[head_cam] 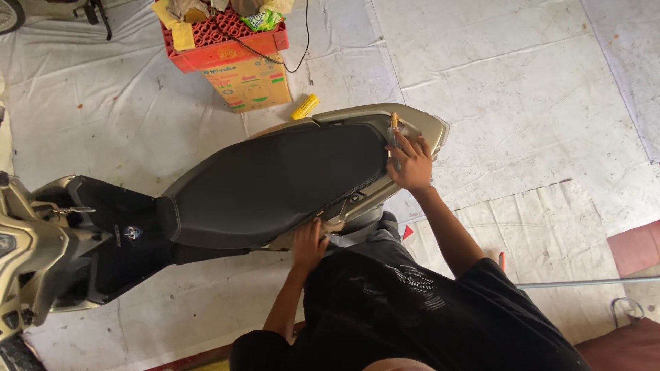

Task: The person works on the rear section of a scooter, repeatedly lifting the seat to access the area underneath. They use their hands to press and adjust the seat and the surrounding body panels, attempting to align or secure the components.

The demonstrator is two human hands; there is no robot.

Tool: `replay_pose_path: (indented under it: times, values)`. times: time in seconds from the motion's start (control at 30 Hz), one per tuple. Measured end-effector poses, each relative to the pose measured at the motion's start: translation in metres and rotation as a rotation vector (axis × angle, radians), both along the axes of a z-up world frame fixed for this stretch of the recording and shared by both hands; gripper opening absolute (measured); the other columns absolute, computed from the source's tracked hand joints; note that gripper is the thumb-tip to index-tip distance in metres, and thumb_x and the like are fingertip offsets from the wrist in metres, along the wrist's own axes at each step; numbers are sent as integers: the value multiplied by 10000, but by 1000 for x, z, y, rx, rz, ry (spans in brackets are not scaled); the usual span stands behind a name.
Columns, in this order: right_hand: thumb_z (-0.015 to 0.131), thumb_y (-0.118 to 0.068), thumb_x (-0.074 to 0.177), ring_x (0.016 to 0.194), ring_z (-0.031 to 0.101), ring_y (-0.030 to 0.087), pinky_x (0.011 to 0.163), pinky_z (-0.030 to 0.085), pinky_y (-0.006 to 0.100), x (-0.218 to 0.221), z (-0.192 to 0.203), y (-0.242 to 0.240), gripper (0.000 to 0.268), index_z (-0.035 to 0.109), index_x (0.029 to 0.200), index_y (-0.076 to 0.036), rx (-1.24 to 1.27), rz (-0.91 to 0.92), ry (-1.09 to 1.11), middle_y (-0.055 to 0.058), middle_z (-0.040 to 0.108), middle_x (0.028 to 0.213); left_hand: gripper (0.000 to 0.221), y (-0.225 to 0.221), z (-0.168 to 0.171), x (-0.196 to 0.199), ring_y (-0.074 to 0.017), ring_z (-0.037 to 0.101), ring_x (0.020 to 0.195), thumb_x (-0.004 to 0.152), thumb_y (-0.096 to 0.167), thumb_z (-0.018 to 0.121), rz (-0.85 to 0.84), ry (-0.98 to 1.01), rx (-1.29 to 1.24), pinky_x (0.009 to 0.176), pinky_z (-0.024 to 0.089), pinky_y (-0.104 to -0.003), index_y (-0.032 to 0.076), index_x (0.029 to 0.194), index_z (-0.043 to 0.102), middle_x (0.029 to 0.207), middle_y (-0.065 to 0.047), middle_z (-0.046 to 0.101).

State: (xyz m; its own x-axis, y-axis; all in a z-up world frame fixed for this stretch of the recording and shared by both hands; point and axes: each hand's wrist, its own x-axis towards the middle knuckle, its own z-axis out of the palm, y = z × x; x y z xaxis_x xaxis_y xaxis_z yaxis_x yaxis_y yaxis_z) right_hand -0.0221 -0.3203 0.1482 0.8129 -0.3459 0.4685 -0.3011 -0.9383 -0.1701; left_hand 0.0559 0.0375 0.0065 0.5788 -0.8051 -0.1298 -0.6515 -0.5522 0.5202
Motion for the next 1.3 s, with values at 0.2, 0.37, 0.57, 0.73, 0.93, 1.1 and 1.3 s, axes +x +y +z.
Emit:
replay_pose_path:
  times: [0.2, 0.37, 0.57, 0.73, 0.93, 1.1, 1.3]
  values:
    - [711, -205, 802, 1086, 666, 252, 1188, 379, 510, 1, 0, 1, 293, 779, 1086, -174, 13, -9, 22, 63, 594, 1522, 706, 68, -21, 20, -447, 339, 1462, 1040, 384, 491, -29, -127, -99, 1195, 216, -586, 14, 1609, 298, 1612, -224, 385]
    - [721, -217, 811, 1124, 657, 253, 1190, 373, 496, -2, -1, 3, 300, 775, 1103, -178, 21, -10, -19, 59, 591, 1520, 834, 20, -9, -2, -477, 352, 1392, 890, 416, 625, 62, -108, 43, 1175, 211, -625, 15, 1543, 296, 1501, -252, 391]
    - [716, -218, 828, 1141, 644, 262, 1193, 367, 492, -2, 0, 2, 305, 774, 1125, -180, 21, -12, -1, 64, 588, 1521, 743, -54, -5, -19, -429, 407, 1398, 936, 308, 588, -125, -167, -137, 1150, 297, -599, 56, 1587, 335, 1559, -198, 437]
    - [708, -239, 800, 1144, 646, 277, 1183, 352, 504, -4, -5, -1, 314, 769, 1100, -172, 28, -19, 34, 91, 572, 1519, 673, -106, 7, -32, -417, 427, 1418, 1014, 263, 520, -156, -106, -340, 1172, 299, -585, -17, 1596, 332, 1572, -238, 437]
    - [714, -261, 834, 1206, 620, 276, 1192, 336, 506, -7, -8, -8, 345, 762, 1162, -169, 50, 24, 48, 91, 534, 1530, 613, -90, 9, -35, -386, 499, 1382, 1049, 320, 498, -43, -124, -342, 1194, 310, -564, 12, 1567, 385, 1498, -210, 532]
    - [720, -252, 823, 1213, 611, 282, 1183, 343, 525, -8, -15, -13, 322, 750, 1129, -159, 52, 85, -6, 115, 536, 1530, 663, -58, 19, -34, -394, 399, 1474, 1049, 394, 476, 66, -108, -142, 1233, 239, -574, 29, 1590, 354, 1586, -189, 445]
    - [717, -264, 780, 1267, 579, 305, 1156, 341, 573, -7, -14, -16, 357, 747, 1117, -148, 50, 113, -26, 97, 565, 1479, 873, -102, 45, -69, -438, 183, 1571, 1006, 578, 465, -84, -146, -224, 1248, 100, -625, 18, 1634, 230, 1663, -193, 328]
